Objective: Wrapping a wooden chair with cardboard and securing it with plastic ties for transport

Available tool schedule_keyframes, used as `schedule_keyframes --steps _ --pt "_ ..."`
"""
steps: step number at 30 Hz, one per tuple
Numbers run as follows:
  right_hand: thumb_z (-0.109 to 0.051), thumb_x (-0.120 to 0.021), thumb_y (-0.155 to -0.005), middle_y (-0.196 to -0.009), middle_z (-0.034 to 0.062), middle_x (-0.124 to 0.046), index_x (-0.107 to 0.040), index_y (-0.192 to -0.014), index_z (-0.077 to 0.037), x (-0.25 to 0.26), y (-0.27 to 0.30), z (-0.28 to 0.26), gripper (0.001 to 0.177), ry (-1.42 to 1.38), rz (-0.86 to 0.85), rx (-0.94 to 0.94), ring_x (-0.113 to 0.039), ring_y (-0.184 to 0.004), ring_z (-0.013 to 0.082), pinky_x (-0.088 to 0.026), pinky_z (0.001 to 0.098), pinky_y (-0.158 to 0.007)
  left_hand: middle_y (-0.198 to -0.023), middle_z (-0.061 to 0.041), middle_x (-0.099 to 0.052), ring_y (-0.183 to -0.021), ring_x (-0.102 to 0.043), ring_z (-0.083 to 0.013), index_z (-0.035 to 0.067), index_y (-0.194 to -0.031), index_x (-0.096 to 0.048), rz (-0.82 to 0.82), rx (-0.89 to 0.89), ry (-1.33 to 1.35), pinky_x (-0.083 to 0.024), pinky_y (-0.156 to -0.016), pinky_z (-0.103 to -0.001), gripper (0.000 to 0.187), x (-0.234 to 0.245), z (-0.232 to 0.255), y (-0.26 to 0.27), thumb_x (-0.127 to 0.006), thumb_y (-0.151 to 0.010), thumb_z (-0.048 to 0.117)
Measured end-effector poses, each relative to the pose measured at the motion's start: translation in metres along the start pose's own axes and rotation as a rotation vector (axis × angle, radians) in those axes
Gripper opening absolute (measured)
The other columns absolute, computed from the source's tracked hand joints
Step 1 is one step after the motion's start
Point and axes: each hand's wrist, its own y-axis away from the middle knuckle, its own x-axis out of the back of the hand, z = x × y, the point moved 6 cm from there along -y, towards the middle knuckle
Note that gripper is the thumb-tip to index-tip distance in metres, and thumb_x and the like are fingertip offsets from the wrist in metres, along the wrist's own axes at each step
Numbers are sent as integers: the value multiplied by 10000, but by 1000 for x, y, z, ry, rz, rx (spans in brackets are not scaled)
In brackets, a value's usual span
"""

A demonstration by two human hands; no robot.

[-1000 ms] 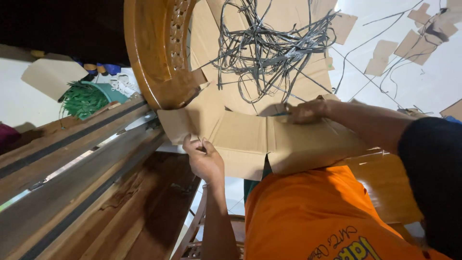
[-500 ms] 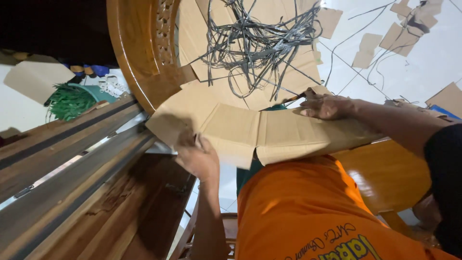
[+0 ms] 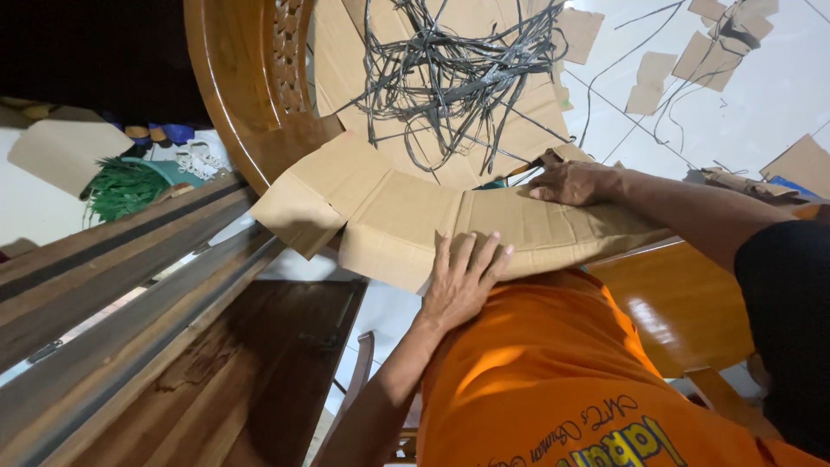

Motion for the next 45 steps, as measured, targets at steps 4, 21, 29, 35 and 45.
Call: schedule_keyframes --steps 4,21,29,35,45 --pt "-682 -393 -1014 -1442 53 -641 -575 -1429 -284 -17 -13 20 604 -35 -10 -37 -471 -1440 354 -388 524 -1220 -1414 -228 -549 -1173 -591 -467 82 -1453 -522 14 -64 45 -415 -1027 -745 779 18 -1 1 -632 -683 112" --pt "-580 -335 -1079 -1430 65 -631 -603 -1404 -223 -6 -22 -1 552 337 -68 -121 -494 -1426 296 -411 412 -1214 -1422 -95 -512 -1323 -493 -369 312 -1544 -413 -853 222 259 -355 -1120 -569 813 4 -35 -21 -588 -849 695" --pt "-729 -508 -921 -1242 115 -731 -691 -1293 -314 -75 -116 118 586 2 84 -401 -658 -1244 324 -520 452 -1066 -1443 -87 -461 -1374 -433 -392 323 -1551 -380 -866 247 242 -262 -1183 -614 816 -4 -35 -17 -597 -854 686" --pt "-453 -640 -841 -1082 8 -670 -620 -1141 -235 -77 -117 67 371 734 77 -82 -680 -1108 201 -548 297 -953 -1410 -102 -432 -1347 -411 -411 304 -1526 -381 -879 281 230 -249 -1163 -645 736 -5 -35 -26 -591 -893 616" --pt "-416 -681 -942 -903 132 -781 -659 -1337 -210 -34 -56 243 445 -228 248 -93 -763 -909 285 -601 403 -809 -1515 -119 -466 -1425 -388 -441 409 -1566 -344 -935 422 293 -211 -1179 -661 703 -14 -35 -33 -568 -930 608"
